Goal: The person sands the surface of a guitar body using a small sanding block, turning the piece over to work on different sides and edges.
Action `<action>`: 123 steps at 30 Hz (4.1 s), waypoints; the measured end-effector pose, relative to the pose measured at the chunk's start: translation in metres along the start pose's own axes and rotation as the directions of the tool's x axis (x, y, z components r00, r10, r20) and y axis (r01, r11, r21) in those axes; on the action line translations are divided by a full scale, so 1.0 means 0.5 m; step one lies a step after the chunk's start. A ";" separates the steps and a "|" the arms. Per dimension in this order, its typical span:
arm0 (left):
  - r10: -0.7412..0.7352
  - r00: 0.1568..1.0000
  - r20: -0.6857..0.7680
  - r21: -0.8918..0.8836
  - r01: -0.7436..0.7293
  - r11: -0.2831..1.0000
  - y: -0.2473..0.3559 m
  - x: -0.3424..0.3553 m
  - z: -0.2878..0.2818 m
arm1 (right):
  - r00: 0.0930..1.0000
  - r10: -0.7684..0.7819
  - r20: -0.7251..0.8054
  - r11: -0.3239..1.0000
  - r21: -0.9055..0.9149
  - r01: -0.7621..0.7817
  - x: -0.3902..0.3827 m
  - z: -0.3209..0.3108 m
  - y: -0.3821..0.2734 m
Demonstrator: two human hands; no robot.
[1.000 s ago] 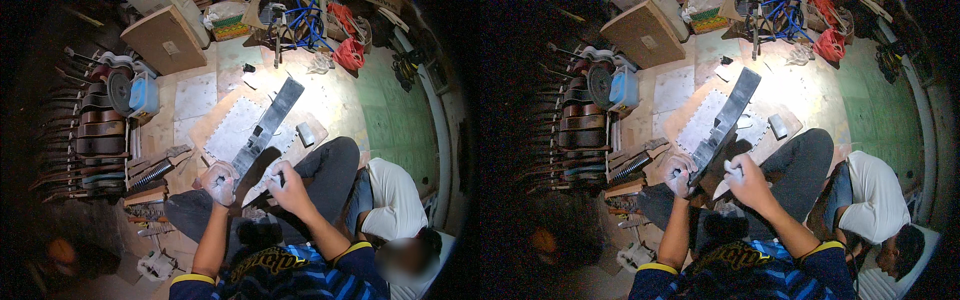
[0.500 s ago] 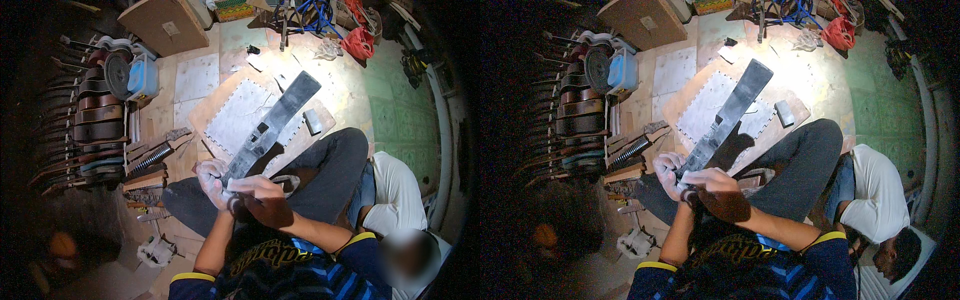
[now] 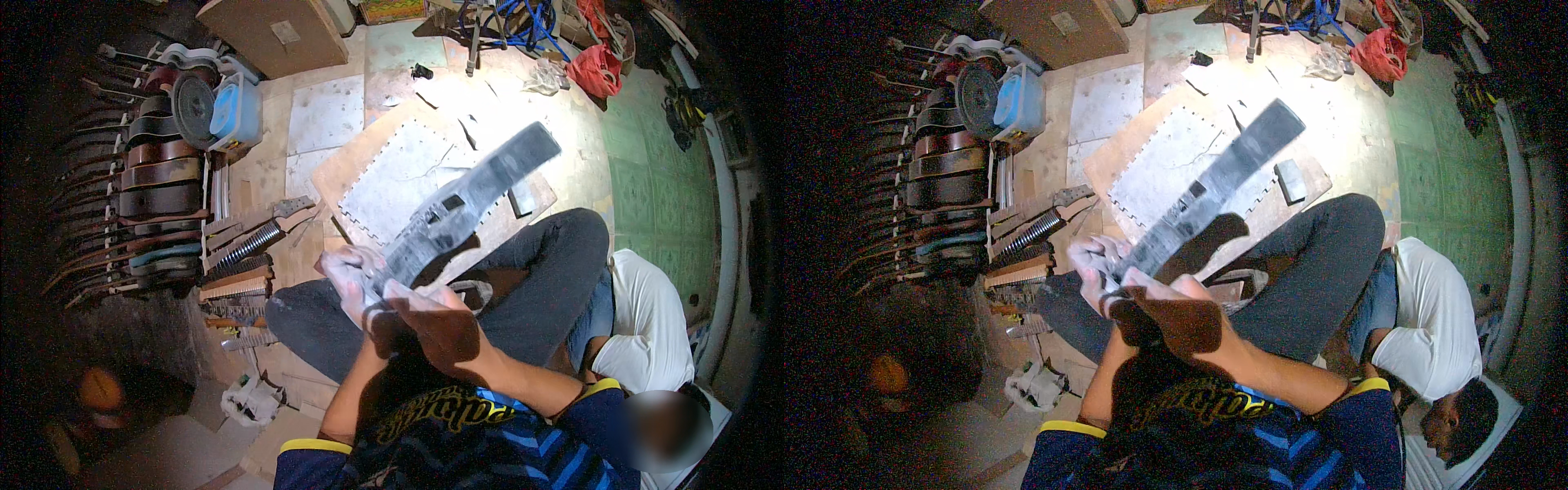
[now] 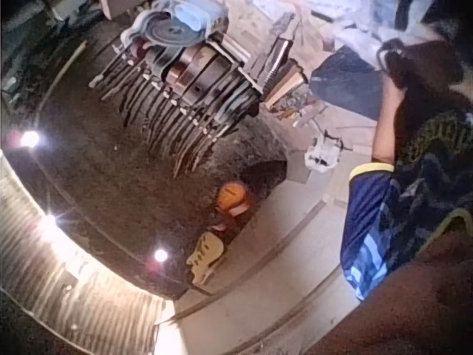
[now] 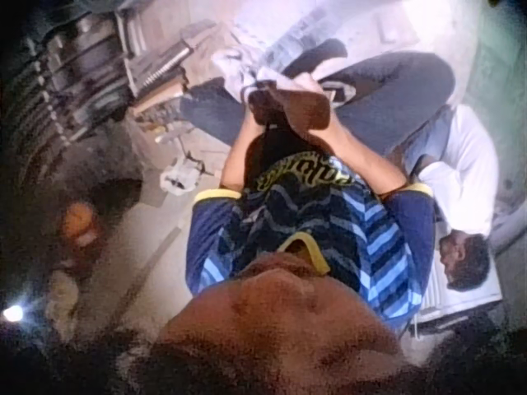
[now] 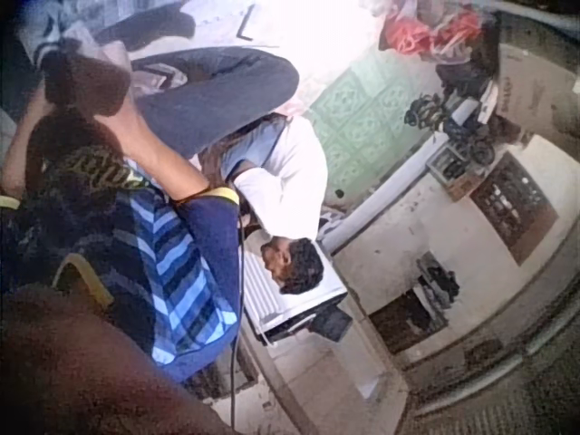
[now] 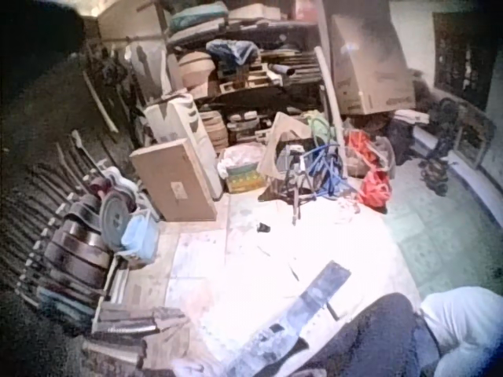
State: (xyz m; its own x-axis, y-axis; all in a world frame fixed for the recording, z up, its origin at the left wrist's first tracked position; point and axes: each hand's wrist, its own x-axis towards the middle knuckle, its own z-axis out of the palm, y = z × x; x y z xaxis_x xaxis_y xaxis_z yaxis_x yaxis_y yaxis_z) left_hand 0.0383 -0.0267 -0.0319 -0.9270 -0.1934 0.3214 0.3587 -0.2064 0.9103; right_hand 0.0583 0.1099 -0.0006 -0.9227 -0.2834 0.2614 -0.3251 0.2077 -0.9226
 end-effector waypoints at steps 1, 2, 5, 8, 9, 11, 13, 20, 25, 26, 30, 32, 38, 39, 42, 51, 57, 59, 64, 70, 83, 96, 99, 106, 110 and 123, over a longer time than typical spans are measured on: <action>-0.008 1.000 0.004 -0.019 0.008 1.000 0.001 0.000 0.002 | 0.999 0.041 0.027 0.999 -0.026 -0.041 0.006 -0.017 -0.015; -0.010 1.000 0.006 -0.034 0.010 0.999 -0.003 0.010 0.001 | 0.995 0.084 0.051 0.995 -0.053 -0.081 0.012 -0.027 -0.022; -0.052 0.999 0.001 -0.109 0.052 0.993 -0.010 0.046 0.000 | 0.996 -0.050 -0.069 0.996 -0.083 0.044 0.017 -0.016 -0.014; -0.102 0.995 0.016 -0.202 0.103 0.974 -0.023 0.071 0.008 | 0.954 0.186 0.235 0.982 -0.031 -0.184 0.020 -0.035 -0.027; -0.113 0.993 0.031 -0.239 0.118 0.964 -0.029 0.079 0.014 | 0.975 0.178 0.135 0.979 -0.120 -0.162 0.026 -0.040 -0.037; -0.145 0.988 0.054 -0.297 0.154 0.942 -0.034 0.081 0.032 | 0.997 -0.072 -0.014 0.960 -0.272 0.066 0.058 -0.047 -0.040; -0.177 0.982 0.067 -0.346 0.189 0.919 -0.036 0.087 0.038 | 0.996 -0.093 0.002 0.945 -0.315 0.089 0.041 -0.054 -0.043; -0.265 0.964 -0.024 -0.419 0.231 0.878 -0.037 0.105 0.068 | 0.982 -0.158 0.104 0.806 -0.561 0.189 0.053 -0.057 -0.055; -0.240 0.969 0.058 -0.338 0.245 0.908 -0.034 0.093 0.049 | 0.993 -0.101 0.052 0.833 -0.542 0.113 0.043 -0.058 -0.065; -0.244 0.968 0.062 -0.350 0.250 0.903 -0.037 0.093 0.052 | 0.995 -0.089 0.049 0.830 -0.549 0.101 0.047 -0.057 -0.064; -0.227 0.973 0.028 -0.312 0.225 0.923 -0.034 0.103 0.041 | 0.992 -0.109 0.063 0.885 -0.448 0.126 0.024 -0.037 -0.036; -0.233 0.971 0.044 -0.318 0.235 0.918 -0.029 0.092 0.036 | 0.990 -0.120 0.071 0.884 -0.447 0.139 0.029 -0.031 -0.052; -0.227 0.973 -0.039 -0.276 0.208 0.938 -0.035 0.111 0.042 | 0.992 -0.117 0.056 0.893 -0.432 0.130 0.044 -0.032 -0.065; -0.217 0.975 -0.048 -0.271 0.197 0.942 -0.035 0.111 0.043 | 0.996 -0.073 0.050 0.917 -0.390 0.087 0.044 -0.034 -0.065; -0.205 0.975 0.090 -0.351 0.223 0.910 -0.036 0.097 0.022 | 0.994 0.112 0.020 0.964 -0.244 -0.104 0.048 -0.001 -0.028; -0.181 0.983 -0.007 0.041 0.181 0.983 -0.045 0.103 0.001 | 0.998 0.003 0.066 0.987 0.157 -0.014 0.041 0.018 -0.032; -0.196 0.980 -0.040 0.006 0.196 0.981 -0.025 0.125 -0.007 | 0.997 -0.053 0.047 0.992 0.116 0.048 0.078 0.031 -0.028; -0.196 0.980 -0.046 -0.029 0.195 0.980 -0.028 0.126 -0.015 | 0.997 -0.067 -0.037 0.990 0.124 0.071 0.073 0.052 -0.009; -0.242 0.969 -0.055 -0.068 0.238 0.969 -0.021 0.126 -0.022 | 0.984 0.177 -0.012 0.970 -0.169 -0.177 0.064 0.063 0.009; -0.260 0.964 -0.062 -0.217 0.242 0.946 -0.018 0.119 -0.030 | 0.989 0.145 0.031 0.982 -0.127 -0.139 0.071 0.060 0.024; 0.108 0.987 -0.115 -0.095 -0.120 0.988 -0.029 0.063 -0.032 | 0.994 0.039 -0.101 0.999 -0.007 -0.040 0.022 -0.004 0.006; 0.104 0.987 -0.119 0.031 -0.101 0.994 -0.066 0.088 0.026 | 0.958 -0.101 -0.267 0.906 -0.423 -0.023 0.011 -0.011 0.066; 0.076 0.987 -0.144 0.171 -0.051 0.984 -0.062 0.093 0.005 | 0.993 -0.001 -0.118 0.897 -0.440 -0.052 0.001 0.013 0.062; -0.058 0.949 -0.311 0.145 0.108 0.984 -0.057 0.092 0.002 | 0.996 -0.038 -0.077 0.974 -0.226 0.019 -0.015 0.012 0.046; -0.041 0.955 -0.292 0.086 0.069 0.994 -0.049 0.097 0.010 | 0.995 -0.073 -0.068 0.949 -0.312 0.048 0.017 0.002 0.045; -0.282 0.951 0.129 -0.001 0.285 0.959 -0.183 -0.012 -0.151 | 0.959 0.267 0.095 0.945 -0.222 -0.241 0.056 0.010 0.027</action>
State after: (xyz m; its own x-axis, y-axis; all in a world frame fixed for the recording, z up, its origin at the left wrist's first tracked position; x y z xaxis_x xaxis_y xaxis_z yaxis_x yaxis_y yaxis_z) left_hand 0.0194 -0.0789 -0.1369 -0.9966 -0.0023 0.0823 0.0802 -0.2540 0.9639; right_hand 0.0291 0.1002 -0.0072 -0.9519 -0.3057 -0.0229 -0.1308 0.4724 -0.8716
